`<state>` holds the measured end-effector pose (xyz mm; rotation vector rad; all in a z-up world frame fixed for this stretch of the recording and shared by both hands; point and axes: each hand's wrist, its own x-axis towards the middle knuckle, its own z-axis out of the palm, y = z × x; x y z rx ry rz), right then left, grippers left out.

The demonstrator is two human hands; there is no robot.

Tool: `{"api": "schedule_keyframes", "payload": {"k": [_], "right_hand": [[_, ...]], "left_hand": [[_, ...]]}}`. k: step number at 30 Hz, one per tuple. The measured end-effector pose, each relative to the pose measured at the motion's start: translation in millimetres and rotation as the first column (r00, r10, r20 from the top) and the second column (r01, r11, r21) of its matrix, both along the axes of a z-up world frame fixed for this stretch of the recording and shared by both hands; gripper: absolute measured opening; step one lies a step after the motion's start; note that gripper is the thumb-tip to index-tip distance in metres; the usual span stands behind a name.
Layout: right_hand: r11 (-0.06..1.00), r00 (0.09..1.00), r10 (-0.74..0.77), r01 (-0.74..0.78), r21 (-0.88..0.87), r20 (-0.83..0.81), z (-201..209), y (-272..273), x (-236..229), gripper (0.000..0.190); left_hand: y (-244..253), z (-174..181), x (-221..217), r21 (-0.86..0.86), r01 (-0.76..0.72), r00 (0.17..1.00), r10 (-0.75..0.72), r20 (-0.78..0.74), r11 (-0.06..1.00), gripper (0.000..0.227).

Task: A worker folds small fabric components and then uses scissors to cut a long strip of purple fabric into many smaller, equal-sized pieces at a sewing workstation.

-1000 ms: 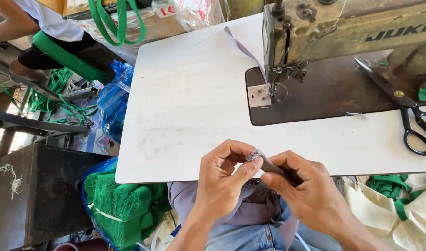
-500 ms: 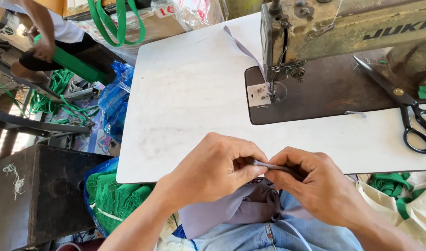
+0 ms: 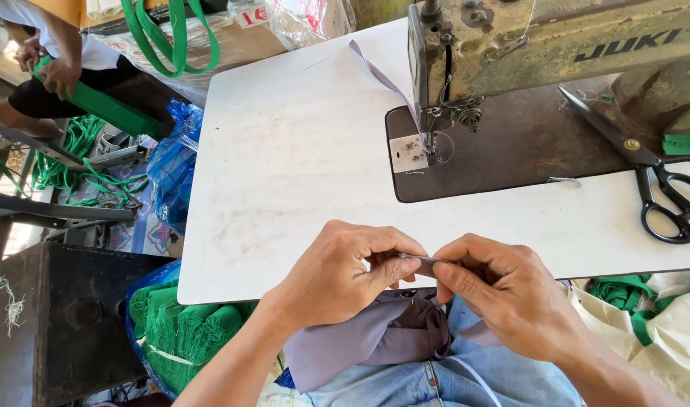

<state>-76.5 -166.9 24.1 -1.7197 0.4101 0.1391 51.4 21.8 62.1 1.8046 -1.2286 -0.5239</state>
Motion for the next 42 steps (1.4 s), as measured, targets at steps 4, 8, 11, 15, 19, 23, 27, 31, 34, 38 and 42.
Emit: {"api": "schedule_keyframes", "payload": {"k": [4, 8, 11, 15, 19, 23, 27, 31, 34, 38, 42], "right_hand": [[0.999, 0.999, -0.032, 0.032, -0.025, -0.002, 2.5, 3.5, 1.7, 0.028], [0.997, 0.991, -0.044, 0.035, -0.065, -0.129, 7.9, 5.2, 2.5, 0.034], [0.996, 0.991, -0.024, 0.012, -0.091, -0.134, 6.8, 5.0, 3.8, 0.031], [0.991, 0.987, -0.009, -0.012, -0.131, -0.159, 2.8, 4.4, 4.8, 0.029], [0.974, 0.995, 0.012, -0.033, -0.225, -0.096, -8.1, 2.9, 4.1, 0.027], [0.969, 0.996, -0.027, 0.006, -0.245, -0.081, -12.2, 2.7, 2.8, 0.024], [0.984, 0.998, -0.034, 0.025, -0.176, -0.049, -17.2, -0.9, -1.1, 0.021], [0.977, 0.976, 0.091, -0.049, -0.208, 0.200, -20.8, -5.3, -3.9, 0.023], [0.956, 0.826, 0.192, -0.035, -0.292, 0.530, -29.4, -7.2, -3.8, 0.019], [0.944, 0.743, 0.203, 0.025, -0.330, 0.638, -35.4, -4.2, 0.0, 0.018], [0.917, 0.746, 0.120, 0.170, -0.361, 0.655, -48.0, 2.2, 2.0, 0.021]], "left_hand": [[0.4, -11.4, -1.3, -0.009, -0.048, 0.999, 0.048, -0.021, 0.999, 0.016], [1.7, -18.5, -0.4, 0.030, -0.067, 0.997, 0.069, -0.041, 0.997, 0.017], [1.5, -22.2, -0.5, 0.036, -0.066, 0.994, 0.068, -0.083, 0.997, 0.017], [-0.4, -23.5, -2.5, 0.047, -0.085, 0.988, 0.090, -0.122, 0.995, 0.015], [-1.6, -23.3, -3.5, 0.029, -0.123, 0.970, 0.126, -0.209, 0.992, 0.017], [-1.9, -34.6, -3.8, -0.031, -0.151, 0.962, 0.139, -0.234, 0.988, 0.023], [3.7, -56.5, 6.8, -0.029, -0.103, 0.745, 0.057, -0.664, 0.994, 0.022], [7.1, -74.2, 21.0, -0.179, 0.038, 0.520, -0.173, -0.837, 0.983, 0.021], [6.0, -75.4, 28.4, -0.185, 0.087, 0.492, -0.204, -0.847, 0.979, 0.017], [1.3, -80.3, 28.1, -0.170, 0.060, 0.386, -0.180, -0.905, 0.984, 0.018], [-6.6, -80.8, 21.6, -0.084, -0.098, 0.207, -0.063, -0.976, 0.992, 0.023]]}}
